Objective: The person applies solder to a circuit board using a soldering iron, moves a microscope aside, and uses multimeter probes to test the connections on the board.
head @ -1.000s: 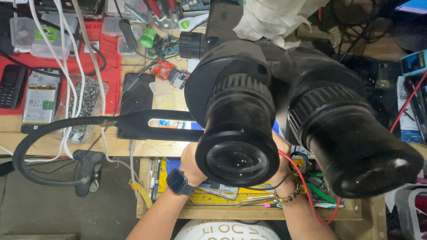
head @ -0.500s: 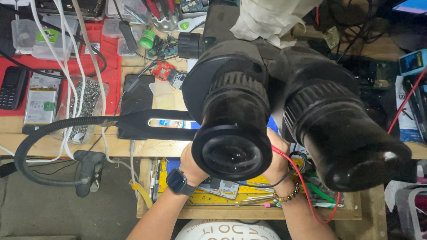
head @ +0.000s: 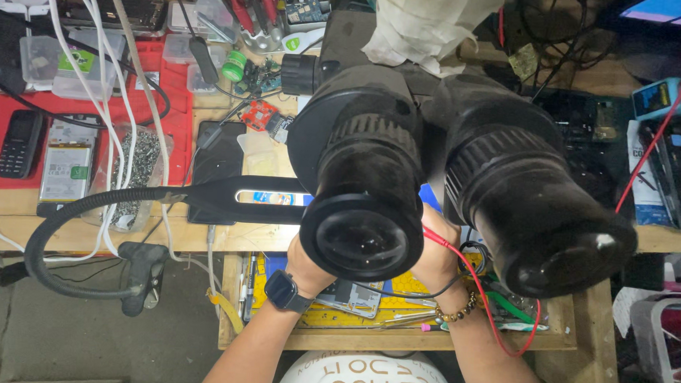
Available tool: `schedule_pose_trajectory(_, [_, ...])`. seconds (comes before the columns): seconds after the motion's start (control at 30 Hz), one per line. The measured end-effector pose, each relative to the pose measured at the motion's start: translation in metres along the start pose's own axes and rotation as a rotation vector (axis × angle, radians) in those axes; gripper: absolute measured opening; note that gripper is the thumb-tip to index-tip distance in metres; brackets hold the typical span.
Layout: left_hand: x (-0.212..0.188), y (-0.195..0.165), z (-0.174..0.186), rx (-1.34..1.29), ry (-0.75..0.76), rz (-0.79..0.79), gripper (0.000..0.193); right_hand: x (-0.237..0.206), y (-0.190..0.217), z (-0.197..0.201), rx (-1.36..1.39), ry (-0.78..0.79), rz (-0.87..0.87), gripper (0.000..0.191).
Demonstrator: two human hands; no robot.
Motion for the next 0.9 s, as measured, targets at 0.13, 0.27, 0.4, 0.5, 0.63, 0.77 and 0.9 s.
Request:
schedule_pose_trajectory(0.13, [0.004,-0.004,0.000,0.020,-0.006,-0.032,0.023,-0.001,-0.001,-0.001,-0.010,-0.016,0.028,0.028])
schedule_pose_trajectory(0.27, [0.006,-0.010,0.001,0.056,-0.011,-0.078,0.011,-0.004,0.000,-0.001,0.008,-0.049,0.072,0.029])
schedule_pose_trajectory(0.4, [0.009,-0.019,0.007,0.126,-0.082,-0.074,0.012,-0.005,-0.001,-0.003,0.031,-0.072,0.047,0.019])
schedule_pose_trajectory(0.5, [0.011,-0.026,0.014,0.065,-0.128,-0.038,0.011,-0.005,0.002,-0.004,0.054,-0.068,-0.001,0.027])
schedule_pose_trajectory(0.63, [0.012,-0.039,0.023,0.031,-0.164,-0.064,0.009,-0.006,0.006,-0.001,0.053,-0.062,-0.036,0.021])
schedule_pose_trajectory(0.77, [0.013,-0.043,0.026,0.049,-0.162,-0.036,0.010,-0.006,0.010,0.001,0.029,-0.065,-0.012,0.015])
schedule_pose_trajectory(0.9, [0.011,-0.044,0.026,0.053,-0.177,-0.052,0.010,-0.008,0.009,0.000,0.021,-0.072,-0.034,0.015])
Point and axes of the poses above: each hand's wrist, its own x-axis towards the middle knuckle, its own z-axis out of the back of the hand, y = z × x, the point moved 6 cm from there along x, towards the middle knuckle, and after that the axes turned 10 degrees about y, right-handed, at the moved point
